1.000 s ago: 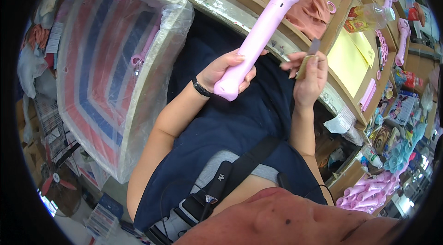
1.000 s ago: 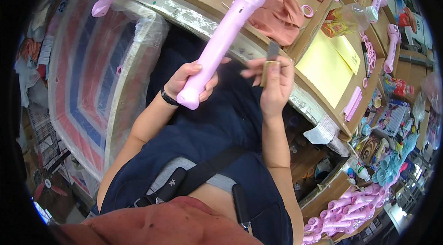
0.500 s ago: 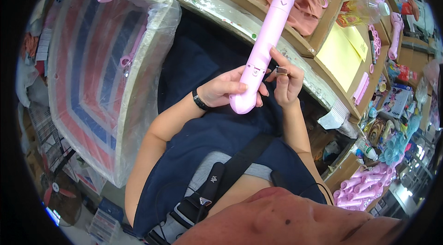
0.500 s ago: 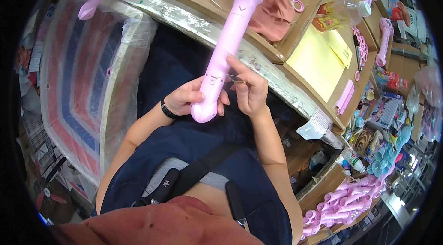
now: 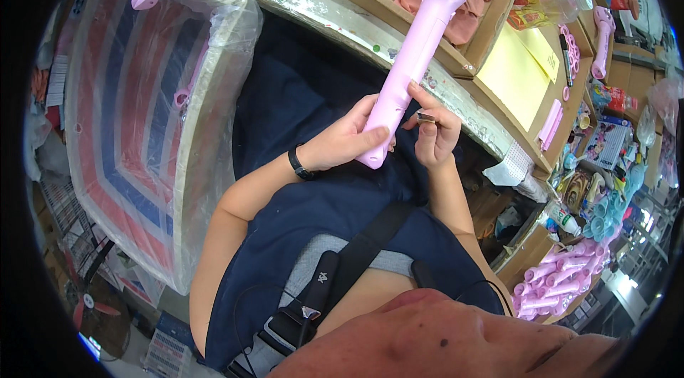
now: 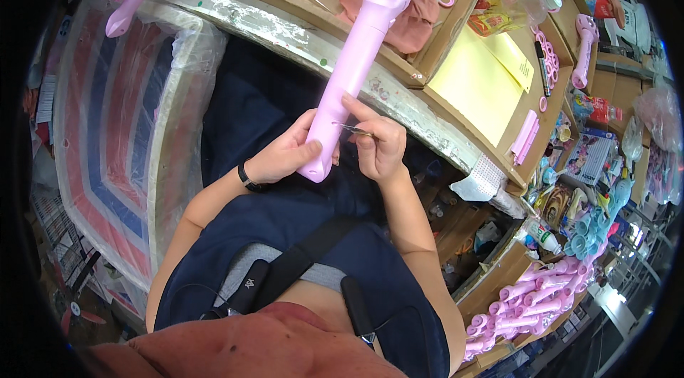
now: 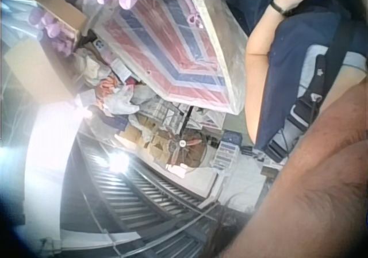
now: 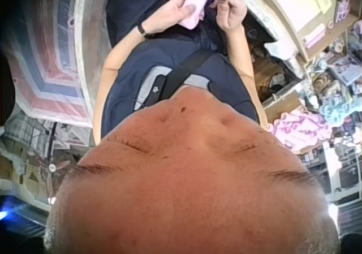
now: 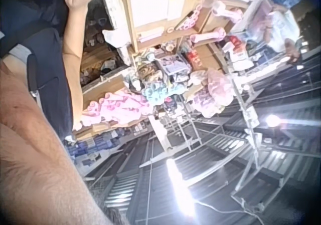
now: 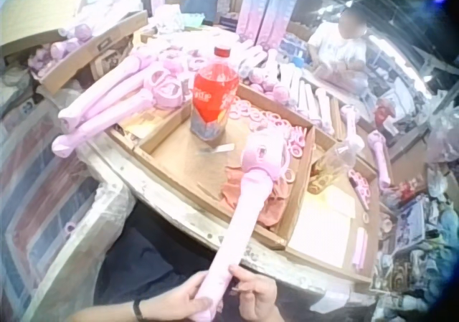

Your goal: The person assembles pink plastic wands by wiping the wand head with a cloth, inserting a small metal piece into the handle, and attaching a pink ring to the wand head. The person repeats this process for multiple wands.

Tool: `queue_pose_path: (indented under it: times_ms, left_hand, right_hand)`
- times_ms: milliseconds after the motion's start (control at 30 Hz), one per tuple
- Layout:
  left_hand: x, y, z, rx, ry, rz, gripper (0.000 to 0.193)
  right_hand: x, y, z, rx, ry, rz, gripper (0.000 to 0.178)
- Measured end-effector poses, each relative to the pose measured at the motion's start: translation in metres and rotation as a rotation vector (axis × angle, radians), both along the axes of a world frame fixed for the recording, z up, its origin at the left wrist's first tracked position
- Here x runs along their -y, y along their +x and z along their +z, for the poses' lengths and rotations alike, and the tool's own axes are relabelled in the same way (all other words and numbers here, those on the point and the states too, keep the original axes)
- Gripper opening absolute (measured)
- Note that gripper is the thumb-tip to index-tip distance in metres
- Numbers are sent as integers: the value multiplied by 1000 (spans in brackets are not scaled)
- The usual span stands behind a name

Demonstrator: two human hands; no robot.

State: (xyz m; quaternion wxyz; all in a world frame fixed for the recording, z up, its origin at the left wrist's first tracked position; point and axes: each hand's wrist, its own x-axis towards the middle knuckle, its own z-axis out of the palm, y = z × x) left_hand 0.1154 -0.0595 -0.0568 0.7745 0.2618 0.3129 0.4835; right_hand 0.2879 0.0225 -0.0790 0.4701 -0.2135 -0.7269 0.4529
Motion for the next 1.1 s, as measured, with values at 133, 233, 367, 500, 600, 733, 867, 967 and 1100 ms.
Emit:
queue_pose_path:
  times_ms: [133,233,367,500,600,733,867,967,1100]
  left_hand:
    - [-1,0,-8,150,-137,-43,56]
    - [-2,1,-10,211,-102,-84,53]
    - [-6,1,-8,243,-105,-61,50]
    - [-6,1,-4,218,-130,-42,47]
    - [-6,3,-1,272,-136,27,44]
    - [-12,14,4,345,-187,67,44]
    - [-16,31,12,319,-193,61,48]
    - [-20,43,17,327,-178,82,49]
    - [-23,50,21,381,-176,112,51]
  right_hand:
    - [2,3,-1,-3,3,4,26]
    - [4,5,-3,-18,-18,2,28]
    - [8,5,-1,-42,-73,12,31]
    - [14,6,16,83,-47,-48,17]
    - [28,11,41,174,105,-140,13]
    - [41,23,66,371,171,-159,17]
    - [54,35,77,461,138,-226,18]
    - [65,42,79,468,108,-315,18]
    - [71,45,79,408,142,-354,19]
